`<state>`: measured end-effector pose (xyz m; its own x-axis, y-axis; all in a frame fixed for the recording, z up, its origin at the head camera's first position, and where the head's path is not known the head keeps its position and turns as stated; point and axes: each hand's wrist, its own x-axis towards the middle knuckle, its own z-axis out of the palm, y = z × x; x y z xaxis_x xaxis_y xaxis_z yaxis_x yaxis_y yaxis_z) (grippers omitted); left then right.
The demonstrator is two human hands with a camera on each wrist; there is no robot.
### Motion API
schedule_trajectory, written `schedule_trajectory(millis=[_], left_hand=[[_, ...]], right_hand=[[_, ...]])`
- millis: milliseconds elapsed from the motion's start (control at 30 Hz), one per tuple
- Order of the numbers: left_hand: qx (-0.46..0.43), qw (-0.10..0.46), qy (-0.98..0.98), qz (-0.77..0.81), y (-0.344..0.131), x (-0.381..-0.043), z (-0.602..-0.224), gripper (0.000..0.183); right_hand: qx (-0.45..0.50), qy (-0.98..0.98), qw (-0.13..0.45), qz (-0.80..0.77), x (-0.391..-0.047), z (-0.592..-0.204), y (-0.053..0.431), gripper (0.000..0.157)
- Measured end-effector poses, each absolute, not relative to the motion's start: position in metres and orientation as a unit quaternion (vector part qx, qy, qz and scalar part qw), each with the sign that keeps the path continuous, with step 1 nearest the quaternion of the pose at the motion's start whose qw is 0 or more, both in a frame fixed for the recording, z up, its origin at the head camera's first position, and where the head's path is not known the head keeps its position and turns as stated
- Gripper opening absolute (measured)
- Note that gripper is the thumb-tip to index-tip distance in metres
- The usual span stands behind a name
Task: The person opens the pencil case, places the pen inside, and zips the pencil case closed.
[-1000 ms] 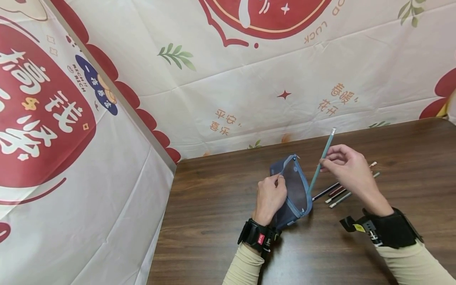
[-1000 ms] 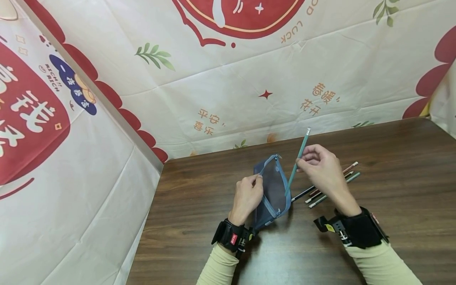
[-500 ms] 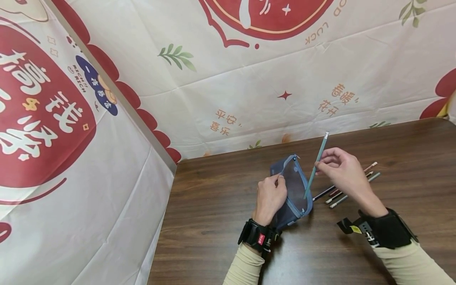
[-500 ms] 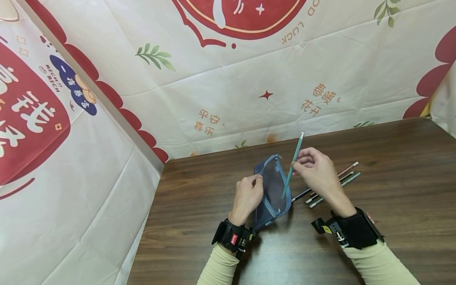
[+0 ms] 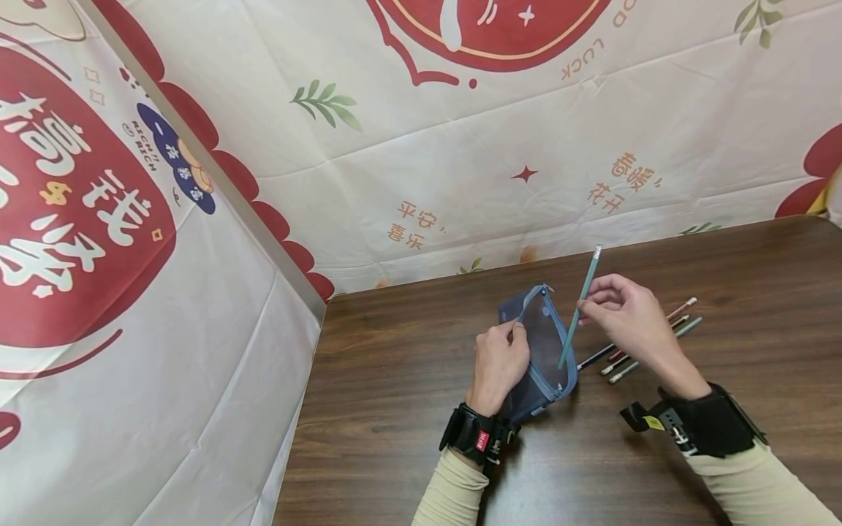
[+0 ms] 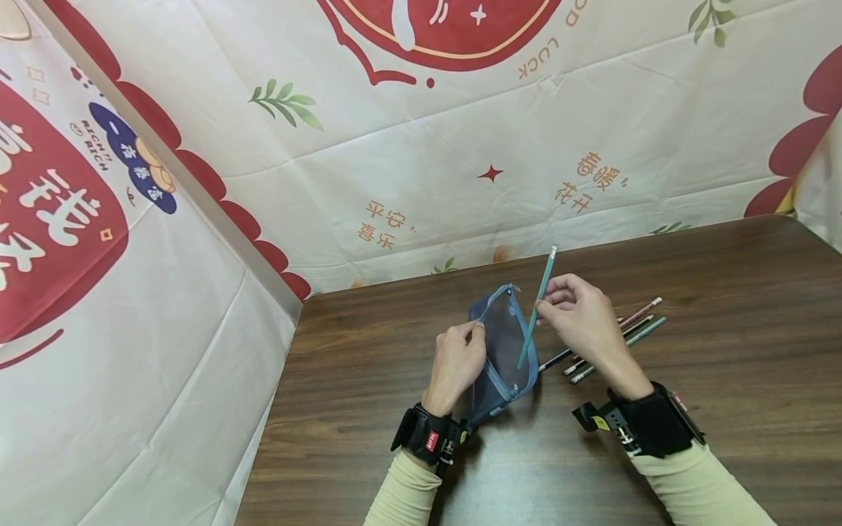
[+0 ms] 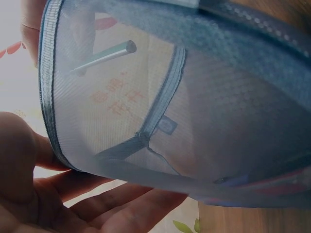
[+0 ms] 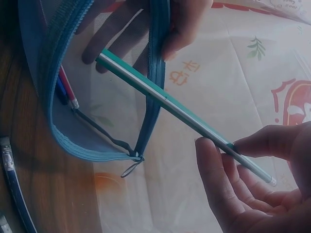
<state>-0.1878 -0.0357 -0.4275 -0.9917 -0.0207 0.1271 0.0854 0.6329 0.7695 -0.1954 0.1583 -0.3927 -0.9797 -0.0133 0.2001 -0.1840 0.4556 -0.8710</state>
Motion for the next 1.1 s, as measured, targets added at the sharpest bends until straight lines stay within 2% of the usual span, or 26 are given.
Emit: schedule_trajectory(millis=[1100], left_hand=[[-0.038,0.06,-0.903,-0.425,-0.037,-0.188,-0.427,0.032]], right_hand=[[0.053,-0.842,0.018,0.537,-0.199,-0.411,0.146,0.023]])
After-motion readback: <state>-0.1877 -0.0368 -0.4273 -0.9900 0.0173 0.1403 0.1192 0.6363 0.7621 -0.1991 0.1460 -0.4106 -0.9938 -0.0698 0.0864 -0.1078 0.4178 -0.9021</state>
